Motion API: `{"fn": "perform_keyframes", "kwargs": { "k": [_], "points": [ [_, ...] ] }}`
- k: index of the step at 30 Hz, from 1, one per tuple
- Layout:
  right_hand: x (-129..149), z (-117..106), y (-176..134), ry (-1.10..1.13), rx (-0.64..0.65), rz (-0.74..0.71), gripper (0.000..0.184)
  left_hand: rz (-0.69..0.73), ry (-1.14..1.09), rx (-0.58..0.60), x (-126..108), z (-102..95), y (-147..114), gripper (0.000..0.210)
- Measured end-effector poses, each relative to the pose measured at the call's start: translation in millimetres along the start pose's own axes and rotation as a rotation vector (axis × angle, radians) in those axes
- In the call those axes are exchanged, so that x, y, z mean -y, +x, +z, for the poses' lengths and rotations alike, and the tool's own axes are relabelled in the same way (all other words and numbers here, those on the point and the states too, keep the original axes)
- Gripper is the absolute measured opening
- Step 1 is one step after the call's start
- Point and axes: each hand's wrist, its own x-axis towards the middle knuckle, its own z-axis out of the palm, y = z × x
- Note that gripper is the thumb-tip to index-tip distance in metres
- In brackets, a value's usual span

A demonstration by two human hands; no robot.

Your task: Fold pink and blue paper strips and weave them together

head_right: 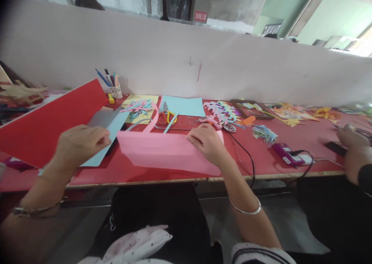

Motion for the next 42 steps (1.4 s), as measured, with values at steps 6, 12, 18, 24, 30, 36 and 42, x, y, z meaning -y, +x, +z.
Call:
{"fn": "perform_keyframes", "kwargs": {
  "k": [6, 12, 18, 24, 30, 36, 42],
  "points": [
    [21, 4, -11, -0.252, -0.215, -0.033, 0.019, -0.105, -0.062, -0.19, -10, -26.8, 0, 0.007],
    [33, 69, -41, -0.294, -0.072, -0.277, 0.025, 0.188, -0.254, 0.032, -75, -4.3, 4, 0.024],
    [30, 105, -64, -0.175, 0.146, -0.169, 0.021, 0.151, -0.495, 0.362, -110, 39.1, -24, 0.009],
    [41, 113, -58, -0.051, 0.282, -0.036, 0.016, 0.111, -0.543, 0.409, -112, 45.0, -28, 0.01],
    [33, 111, -48, -0.041, 0.405, 0.048, 0.018, 0.09, -0.616, 0.399, -100, 49.3, -34, 0.017],
    [47, 112, -28, -0.11, 0.527, 0.096, 0.018, -0.002, -0.703, 0.543, -95, 58.3, -33, 0.023],
    [50, 119, -32, -0.058, 0.429, 0.248, 0.016, -0.103, -0.78, 0.644, -81, 59.3, -38, 0.024]
  ]
}}
